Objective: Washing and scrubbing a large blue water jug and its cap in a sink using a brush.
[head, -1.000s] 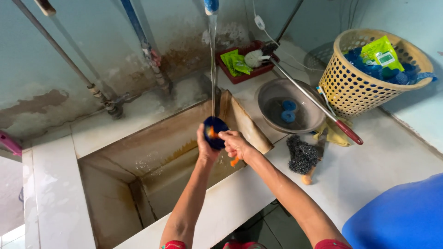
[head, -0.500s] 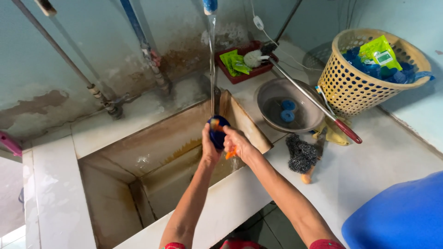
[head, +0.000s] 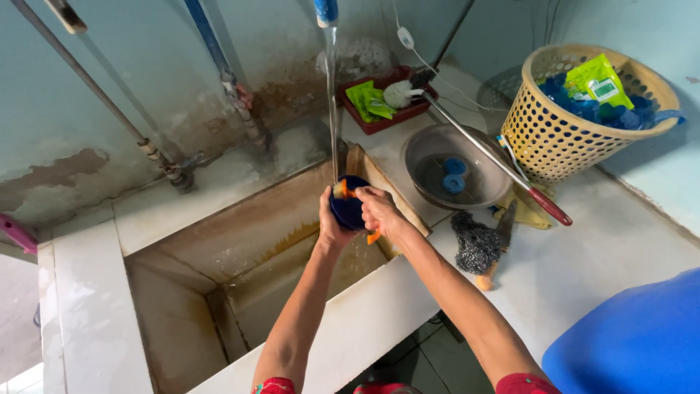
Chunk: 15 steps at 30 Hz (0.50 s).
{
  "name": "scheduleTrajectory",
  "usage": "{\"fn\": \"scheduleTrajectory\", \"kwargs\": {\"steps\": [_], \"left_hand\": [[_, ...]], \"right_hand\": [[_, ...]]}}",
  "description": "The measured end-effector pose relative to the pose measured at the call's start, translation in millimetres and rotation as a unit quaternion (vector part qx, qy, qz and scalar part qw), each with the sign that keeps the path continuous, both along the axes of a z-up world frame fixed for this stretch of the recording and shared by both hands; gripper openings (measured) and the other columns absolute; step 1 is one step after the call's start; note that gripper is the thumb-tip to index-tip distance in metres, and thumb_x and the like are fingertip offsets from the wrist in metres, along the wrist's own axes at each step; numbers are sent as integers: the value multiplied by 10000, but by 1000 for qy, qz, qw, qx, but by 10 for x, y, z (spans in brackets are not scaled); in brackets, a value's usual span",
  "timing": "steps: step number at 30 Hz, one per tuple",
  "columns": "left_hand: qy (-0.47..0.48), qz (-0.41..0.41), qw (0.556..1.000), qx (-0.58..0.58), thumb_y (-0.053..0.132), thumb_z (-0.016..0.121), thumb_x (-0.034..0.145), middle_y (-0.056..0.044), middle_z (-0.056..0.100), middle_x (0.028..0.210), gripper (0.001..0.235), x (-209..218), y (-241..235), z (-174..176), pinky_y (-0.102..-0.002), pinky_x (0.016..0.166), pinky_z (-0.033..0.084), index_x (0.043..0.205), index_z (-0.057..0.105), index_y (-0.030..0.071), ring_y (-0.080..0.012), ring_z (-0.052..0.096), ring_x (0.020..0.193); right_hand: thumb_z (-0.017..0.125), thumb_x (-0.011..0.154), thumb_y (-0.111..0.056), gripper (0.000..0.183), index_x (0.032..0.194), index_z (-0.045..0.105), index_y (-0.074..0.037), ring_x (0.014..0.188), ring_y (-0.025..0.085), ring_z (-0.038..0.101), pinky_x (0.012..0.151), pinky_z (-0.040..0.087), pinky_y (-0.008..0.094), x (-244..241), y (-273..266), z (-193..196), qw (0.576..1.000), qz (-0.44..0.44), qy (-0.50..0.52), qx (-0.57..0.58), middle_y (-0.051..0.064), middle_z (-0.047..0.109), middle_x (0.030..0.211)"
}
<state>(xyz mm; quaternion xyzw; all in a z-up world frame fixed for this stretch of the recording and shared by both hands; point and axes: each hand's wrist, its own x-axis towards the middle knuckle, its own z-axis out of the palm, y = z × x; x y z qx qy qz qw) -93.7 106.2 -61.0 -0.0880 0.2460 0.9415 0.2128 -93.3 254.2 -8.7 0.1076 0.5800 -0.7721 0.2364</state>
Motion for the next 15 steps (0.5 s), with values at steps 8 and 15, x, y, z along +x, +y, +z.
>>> {"fn": "scheduleTrajectory", "kwargs": {"steps": [8,15], "left_hand": [[41,-17,999,4,680,523,880,-98,745,1089,692,-162,-167,241,-451,846,583,1220,671,95,-282,718,954],[109,-6,993,-49,557,617,926,-97,718,1208,609,-176,-283,331,-433,994,543,1325,638,97,-265,683,1088]], "right_hand": [[688,1001,-283,136,1003,709,-149,414,19,333,363,247,217,-39,325,-86,972,170,150,61,-84,479,600],[723,875,-370,242,1024,776,-187,833,198,734,772,548,336,-13,413,584,741,261,417,458,17,783,916]]}}
